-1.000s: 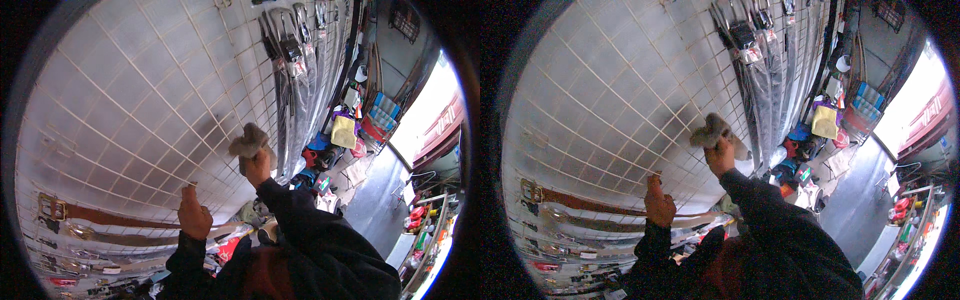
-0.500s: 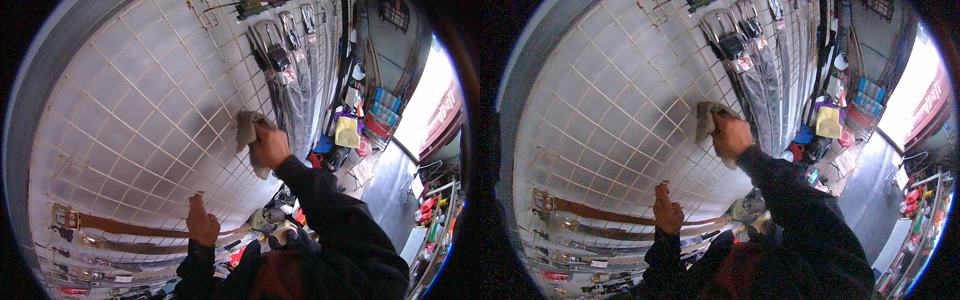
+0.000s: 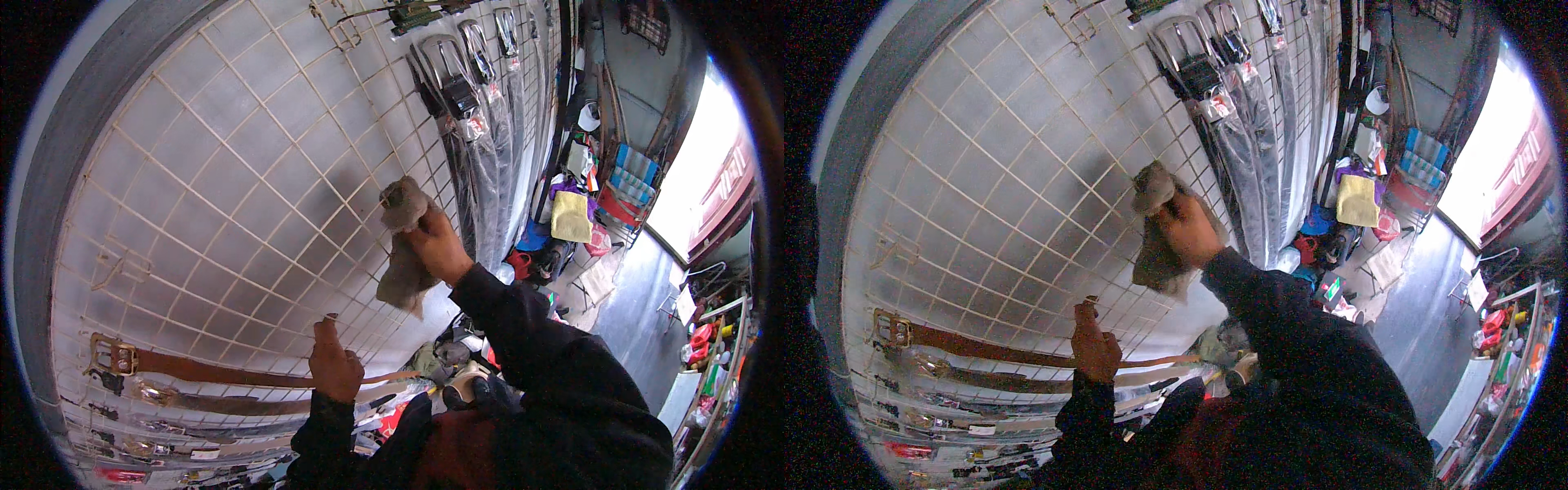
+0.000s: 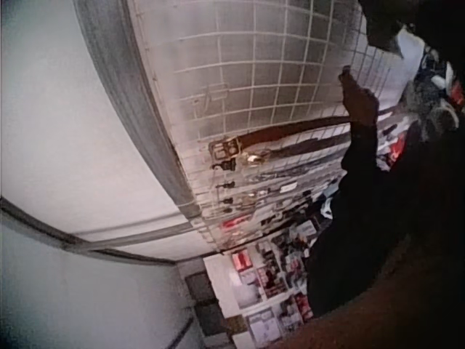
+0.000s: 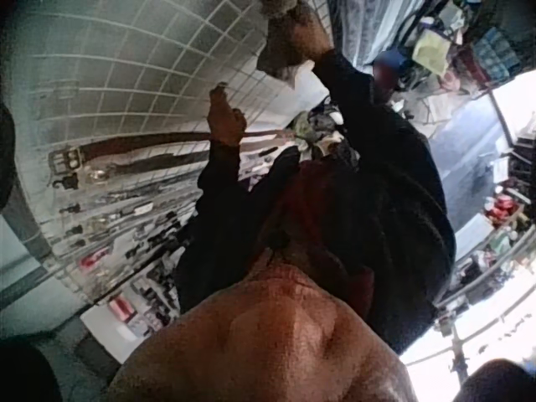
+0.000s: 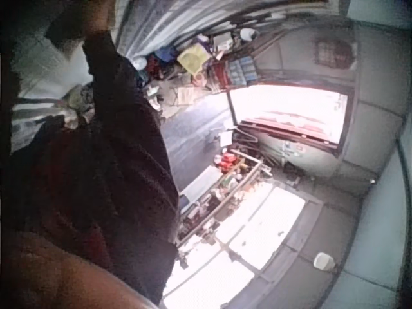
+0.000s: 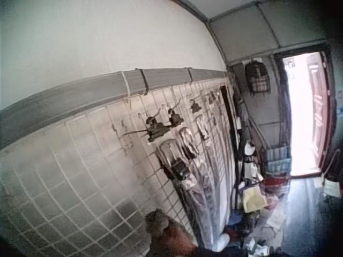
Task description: The person wipes a tiled wall with a cloth, moving the cloth across the surface in repeated strokes. They briefly remove and rehang a packaged item on the wall grid before continuing to wipe the wall.
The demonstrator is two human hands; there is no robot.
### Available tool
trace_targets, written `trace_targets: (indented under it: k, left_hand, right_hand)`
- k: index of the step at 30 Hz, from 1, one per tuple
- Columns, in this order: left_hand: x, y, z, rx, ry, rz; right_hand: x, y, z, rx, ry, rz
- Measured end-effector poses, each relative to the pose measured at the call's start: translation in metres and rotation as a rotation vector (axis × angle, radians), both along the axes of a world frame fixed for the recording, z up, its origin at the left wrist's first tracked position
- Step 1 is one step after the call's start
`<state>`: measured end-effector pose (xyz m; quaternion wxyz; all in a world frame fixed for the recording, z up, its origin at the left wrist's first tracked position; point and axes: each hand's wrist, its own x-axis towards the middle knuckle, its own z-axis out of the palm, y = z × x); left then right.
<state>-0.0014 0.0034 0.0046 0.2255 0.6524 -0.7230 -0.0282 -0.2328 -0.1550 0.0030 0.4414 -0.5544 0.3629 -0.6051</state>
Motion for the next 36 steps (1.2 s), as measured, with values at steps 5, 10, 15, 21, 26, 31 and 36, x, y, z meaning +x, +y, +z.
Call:
trace_targets:
  k: [5,10,15,21,26,31,36]
  left_hand:
    - [0.0,0.0,-0.001,-0.059,0.006,-0.053]
    - [0.004,-0.001,-0.004,-0.115,-0.021,-0.061]
    - [0.004,0.001,-0.009,-0.165,-0.03,-0.052]
    - [0.005,0.0,-0.008,-0.093,0.002,-0.058]
    - [0.005,0.0,-0.008,-0.018,-0.041,0.015]
    - [0.003,0.0,-0.006,-0.01,0.022,-0.012]
    - [0.002,0.002,-0.002,-0.053,0.001,-0.043]
  right_hand:
    - [-0.043,-0.006,0.033,-0.321,0.955,-0.196]
    - [-0.066,-0.014,0.051,-0.512,1.228,-0.186]
    - [-0.048,-0.009,0.029,-0.366,1.075,-0.229]
    - [0.001,0.001,-0.007,0.187,-0.357,0.102]
    - [0.011,0.03,-0.018,0.456,-0.958,0.293]
    - [0.004,0.061,-0.017,0.491,-0.833,-0.092]
    - [-0.013,0.036,-0.014,0.2,-0.472,-0.236]
